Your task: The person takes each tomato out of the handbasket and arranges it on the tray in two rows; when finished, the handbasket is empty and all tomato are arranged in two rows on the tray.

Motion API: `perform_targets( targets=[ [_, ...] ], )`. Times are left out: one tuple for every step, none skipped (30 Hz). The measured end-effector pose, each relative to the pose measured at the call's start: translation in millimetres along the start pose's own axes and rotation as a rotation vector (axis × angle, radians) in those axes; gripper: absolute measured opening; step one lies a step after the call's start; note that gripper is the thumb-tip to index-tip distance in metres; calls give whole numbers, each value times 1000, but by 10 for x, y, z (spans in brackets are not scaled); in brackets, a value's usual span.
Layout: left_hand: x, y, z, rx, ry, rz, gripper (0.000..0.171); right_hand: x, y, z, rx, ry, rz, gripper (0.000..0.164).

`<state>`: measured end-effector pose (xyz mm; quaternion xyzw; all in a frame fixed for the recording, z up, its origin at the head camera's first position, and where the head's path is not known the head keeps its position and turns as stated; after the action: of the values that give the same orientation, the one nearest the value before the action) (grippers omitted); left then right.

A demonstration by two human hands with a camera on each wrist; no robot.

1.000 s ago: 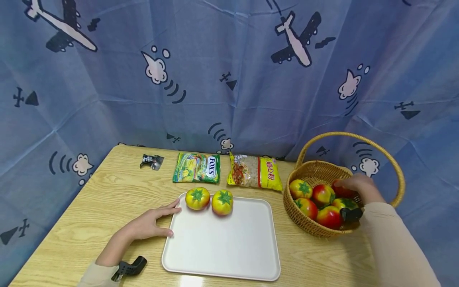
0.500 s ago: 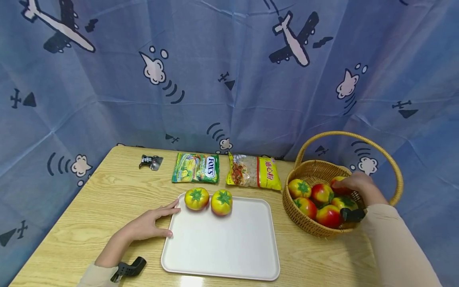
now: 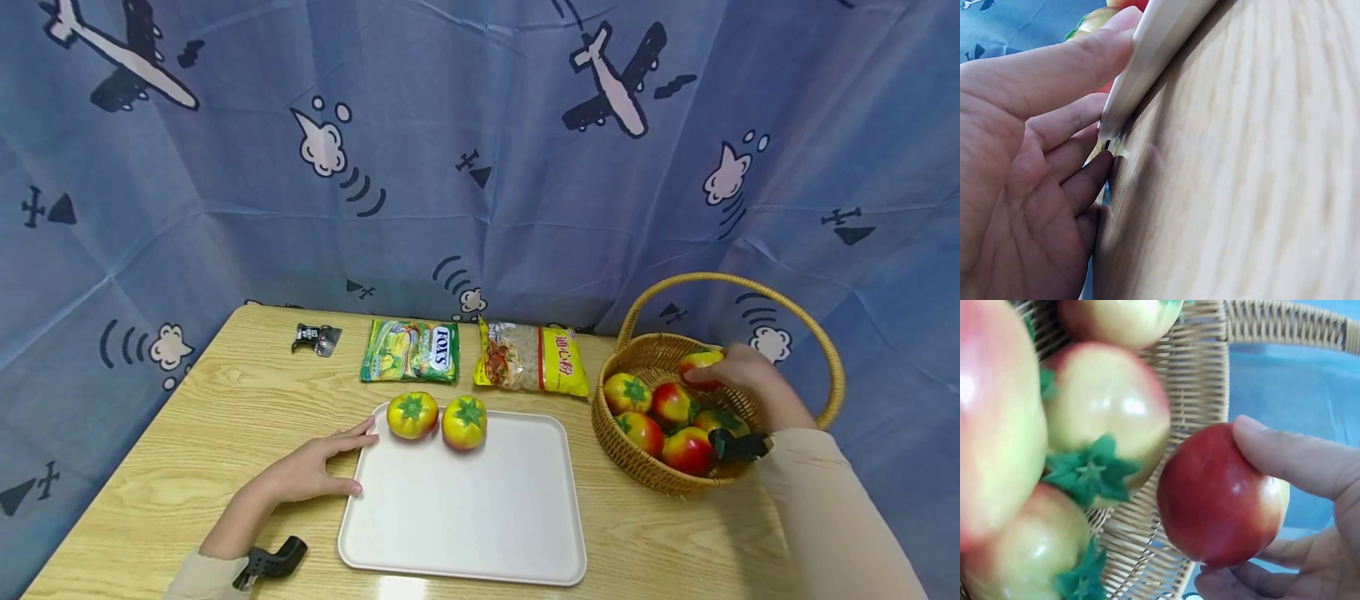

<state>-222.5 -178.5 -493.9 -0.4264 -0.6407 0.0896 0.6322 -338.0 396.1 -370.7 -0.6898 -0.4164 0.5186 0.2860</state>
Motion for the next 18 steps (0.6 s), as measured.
perform_targets(
  targets=[
    [-3,1,2,-1,-1,-2,78,-48,-6,-8,2,-27,-25,80],
    [-5,2,3,-3,-2,-4,78,-99,-9,-15,6,-53,-44,77],
    [-6,2,5,-5,-3,-7,78,-148,-17,-25,17,-79,-67,78],
    [-6,1,7,-6,-4,-10,78,-196,-19,-38,27,-101,-79,79],
    [-6,1,9,-8,-5,-11,78,-238,-18,-51,33,-117,-85,80],
    [-5,1,11,-9,-6,-13,78,-281,-13,-66,33,-133,-89,82],
    [-4,-3,12,-9,-5,-12,78,-329,-8,-81,36,-150,-95,85],
    [-3,-5,12,-8,-4,-13,78,-376,-2,-97,35,-162,-96,88],
    [-2,-7,12,-8,-4,-13,78,-422,6,-116,33,-174,-96,92],
    [-1,-8,12,-8,-3,-14,78,-469,19,-134,26,-187,-94,93],
    [-1,-8,12,-8,-3,-11,78,-517,30,-151,22,-204,-93,93],
    [0,-9,11,-8,-2,-10,78,-558,46,-161,18,-222,-87,93],
    [2,-9,10,-7,0,-10,78,-600,59,-172,19,-241,-85,92],
    [4,-9,8,-7,2,-9,78,-637,77,-180,16,-255,-77,91],
    [6,-9,7,-7,3,-7,78,-669,101,-190,12,-267,-60,91],
    [8,-10,6,-7,4,-7,78,-695,126,-197,7,-274,-44,91],
    [12,-10,6,-6,5,-5,78,-723,148,-205,4,-282,-34,92],
    [14,-10,6,-7,5,-6,78,-748,164,-212,6,-289,-39,94]
  ],
)
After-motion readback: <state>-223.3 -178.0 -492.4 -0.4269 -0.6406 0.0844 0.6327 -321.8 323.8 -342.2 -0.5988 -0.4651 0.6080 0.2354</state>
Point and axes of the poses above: each hand's wrist, its own z-axis towards the middle knuckle, its own y-axis out of the palm, x = y × z, the point moved 8 cm from there along z, towards the middle knuckle, and after that the axes turned 8 degrees about -y, right-handed, at the moved point
